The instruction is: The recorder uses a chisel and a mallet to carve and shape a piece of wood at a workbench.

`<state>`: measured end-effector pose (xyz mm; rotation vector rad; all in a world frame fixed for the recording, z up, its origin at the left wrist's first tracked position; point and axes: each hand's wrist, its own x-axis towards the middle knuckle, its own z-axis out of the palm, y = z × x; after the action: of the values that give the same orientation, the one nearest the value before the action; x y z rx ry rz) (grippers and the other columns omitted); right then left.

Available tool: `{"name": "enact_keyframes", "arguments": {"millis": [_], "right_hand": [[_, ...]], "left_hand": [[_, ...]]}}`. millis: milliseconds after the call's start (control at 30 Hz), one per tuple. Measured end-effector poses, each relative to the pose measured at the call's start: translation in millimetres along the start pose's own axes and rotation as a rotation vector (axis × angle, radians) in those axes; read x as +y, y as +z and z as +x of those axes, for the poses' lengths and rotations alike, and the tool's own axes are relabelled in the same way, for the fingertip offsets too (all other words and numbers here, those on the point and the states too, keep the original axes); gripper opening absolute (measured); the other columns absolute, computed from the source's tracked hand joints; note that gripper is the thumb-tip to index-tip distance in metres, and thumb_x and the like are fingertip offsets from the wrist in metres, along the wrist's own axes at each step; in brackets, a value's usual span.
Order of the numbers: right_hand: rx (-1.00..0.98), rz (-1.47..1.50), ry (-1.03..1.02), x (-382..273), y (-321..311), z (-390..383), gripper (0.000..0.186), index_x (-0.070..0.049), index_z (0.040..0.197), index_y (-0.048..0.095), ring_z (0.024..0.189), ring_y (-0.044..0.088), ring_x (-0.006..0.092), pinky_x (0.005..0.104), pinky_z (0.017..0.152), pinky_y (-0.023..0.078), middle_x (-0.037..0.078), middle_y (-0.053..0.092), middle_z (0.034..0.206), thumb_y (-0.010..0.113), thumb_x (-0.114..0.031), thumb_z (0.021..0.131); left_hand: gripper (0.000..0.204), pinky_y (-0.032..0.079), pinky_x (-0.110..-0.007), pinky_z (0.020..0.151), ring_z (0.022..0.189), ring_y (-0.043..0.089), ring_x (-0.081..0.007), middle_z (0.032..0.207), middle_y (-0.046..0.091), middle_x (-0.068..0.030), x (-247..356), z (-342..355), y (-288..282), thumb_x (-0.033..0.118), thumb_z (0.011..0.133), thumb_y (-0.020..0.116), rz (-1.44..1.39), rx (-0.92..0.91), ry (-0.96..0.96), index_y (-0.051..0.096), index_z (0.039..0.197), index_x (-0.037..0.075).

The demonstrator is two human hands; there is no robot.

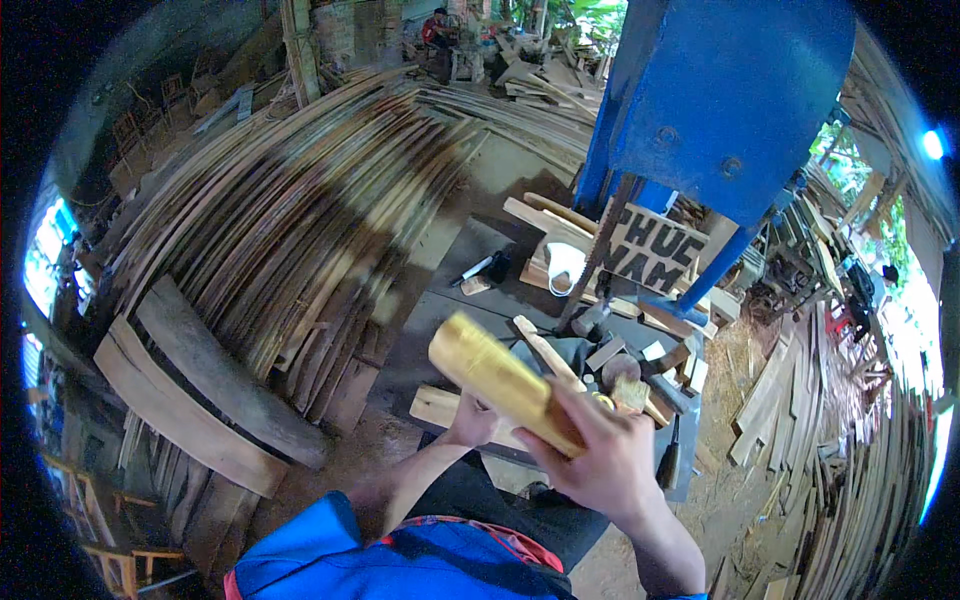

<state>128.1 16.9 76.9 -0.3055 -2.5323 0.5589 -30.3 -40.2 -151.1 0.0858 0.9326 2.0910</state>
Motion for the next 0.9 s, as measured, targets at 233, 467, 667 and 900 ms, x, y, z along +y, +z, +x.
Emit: {"name": "enact_keyframes", "arguments": {"millis": [233,467,667,900], "right_hand": [[0.027,0.054,0.036,6,2,-9,0.044,-0.005,0.115,0.061,0.070,0.070,0.0235,0.0328,0.063,0.056,0.012,0.068,0.084,0.077,-0.019,0.077],[-0.058,-0.009,0.103,13,2,-16,0.047,0.006,0.116,0.060,0.083,0.067,0.0185,0.0314,0.074,0.052,0.015,0.068,0.089,0.074,-0.023,0.081],[0.243,0.573,0.473,52,17,-39,0.043,0.006,0.117,0.059,0.085,0.063,0.0141,0.0279,0.075,0.051,0.011,0.069,0.092,0.071,-0.021,0.085],[0.203,0.855,0.907,126,125,-99,0.044,0.006,0.119,0.058,0.069,0.065,0.0137,0.0254,0.057,0.051,0.011,0.067,0.090,0.065,-0.027,0.091]], "left_hand": [[0.016,0.044,-0.028,0.062,0.069,0.053,-0.0071,0.077,0.058,0.0017,18,-38,34,0.003,0.079,0.070,0.278,-0.232,0.359,0.055,0.082,0.004],[0.035,0.049,-0.032,0.083,0.090,0.060,-0.0149,0.095,0.059,-0.0030,4,-23,-3,-0.003,0.078,0.067,0.389,-0.239,0.263,0.046,0.105,0.001],[0.017,0.037,-0.024,0.055,0.061,0.047,-0.0082,0.069,0.050,0.0001,21,-17,-29,-0.009,0.079,0.058,0.415,-0.377,0.255,0.051,0.077,0.007],[0.024,0.029,-0.026,0.042,0.043,0.030,-0.0099,0.051,0.035,0.0005,54,-22,-23,0.000,0.082,0.047,0.226,-0.404,0.346,0.033,0.064,0.009]]}}
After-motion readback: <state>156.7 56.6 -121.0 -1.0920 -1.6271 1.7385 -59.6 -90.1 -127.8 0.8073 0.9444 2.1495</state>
